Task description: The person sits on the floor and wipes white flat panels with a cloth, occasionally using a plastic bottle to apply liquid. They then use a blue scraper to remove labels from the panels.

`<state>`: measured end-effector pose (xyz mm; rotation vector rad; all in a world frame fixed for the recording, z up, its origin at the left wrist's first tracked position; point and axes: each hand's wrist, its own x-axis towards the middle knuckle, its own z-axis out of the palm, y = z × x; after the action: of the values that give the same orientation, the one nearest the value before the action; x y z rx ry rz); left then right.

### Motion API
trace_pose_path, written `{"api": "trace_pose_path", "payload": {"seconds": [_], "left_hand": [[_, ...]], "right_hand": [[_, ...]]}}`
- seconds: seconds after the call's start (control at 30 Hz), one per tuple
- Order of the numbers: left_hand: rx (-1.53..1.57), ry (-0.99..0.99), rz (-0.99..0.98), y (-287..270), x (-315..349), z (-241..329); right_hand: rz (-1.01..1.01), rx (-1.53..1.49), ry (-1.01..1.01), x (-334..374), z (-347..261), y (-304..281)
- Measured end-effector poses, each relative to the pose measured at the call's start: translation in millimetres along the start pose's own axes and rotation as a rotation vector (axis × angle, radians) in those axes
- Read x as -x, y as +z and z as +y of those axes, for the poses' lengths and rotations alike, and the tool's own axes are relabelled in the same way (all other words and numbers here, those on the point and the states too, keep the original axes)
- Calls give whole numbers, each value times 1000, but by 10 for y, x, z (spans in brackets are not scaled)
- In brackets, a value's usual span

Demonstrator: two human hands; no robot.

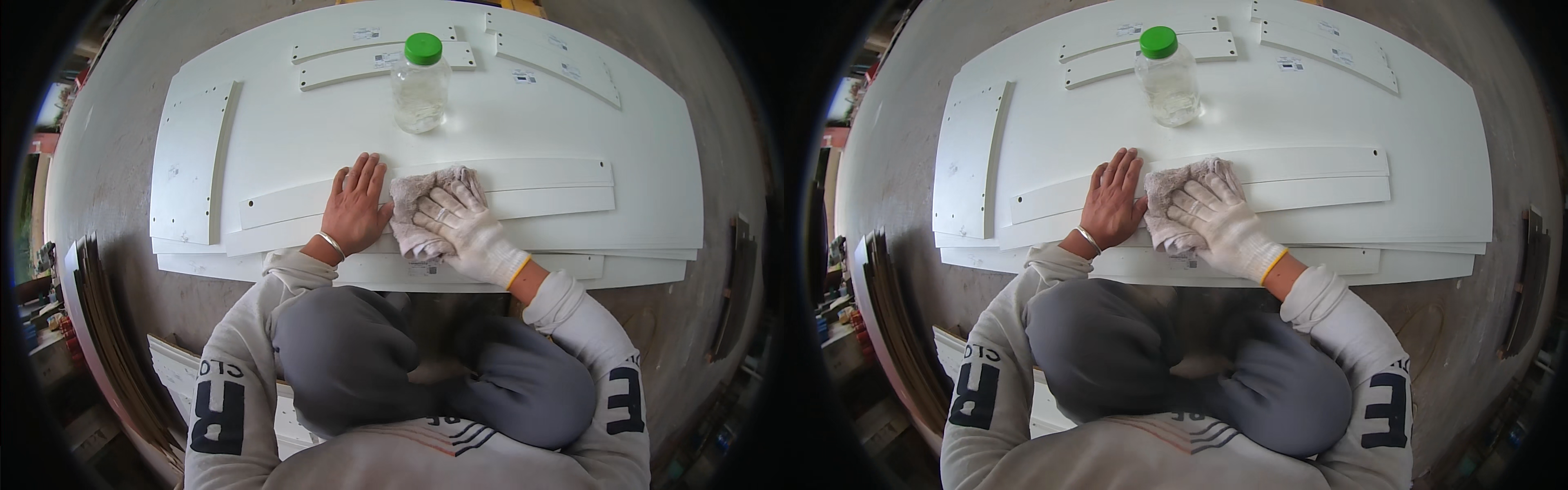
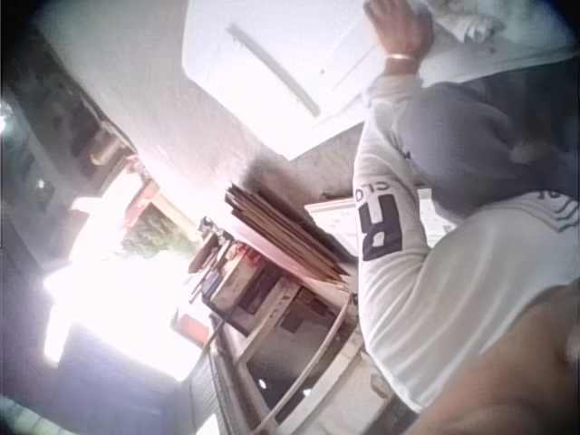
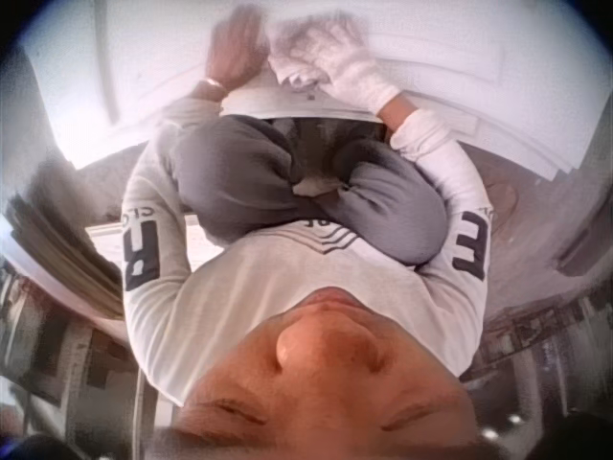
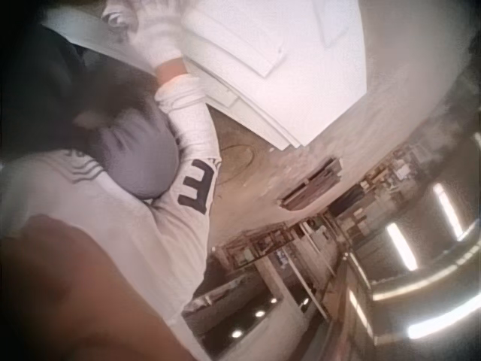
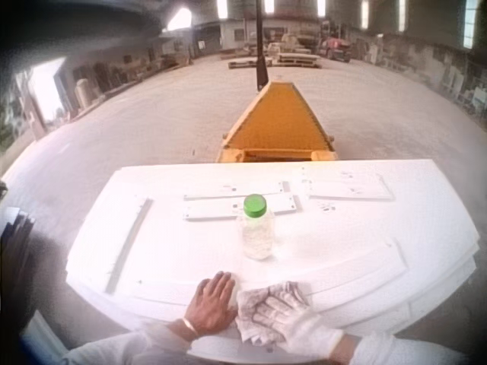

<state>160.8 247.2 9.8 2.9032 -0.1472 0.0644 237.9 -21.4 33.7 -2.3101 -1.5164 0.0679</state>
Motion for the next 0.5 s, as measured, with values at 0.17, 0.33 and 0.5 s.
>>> {"api": "trace_pose_path", "payload": {"seconds": [0.17,0.33,0.5], "left_hand": [[60,11,36,-6,-65,83],[93,-28,109,-18,-34,81],[186,-92,145,-49,-51,110]], "right_hand": [[43,23,522,778,1232,-390],[-124,242,267,133,733,-217],[-188,75,109,-796,73,119]]}}
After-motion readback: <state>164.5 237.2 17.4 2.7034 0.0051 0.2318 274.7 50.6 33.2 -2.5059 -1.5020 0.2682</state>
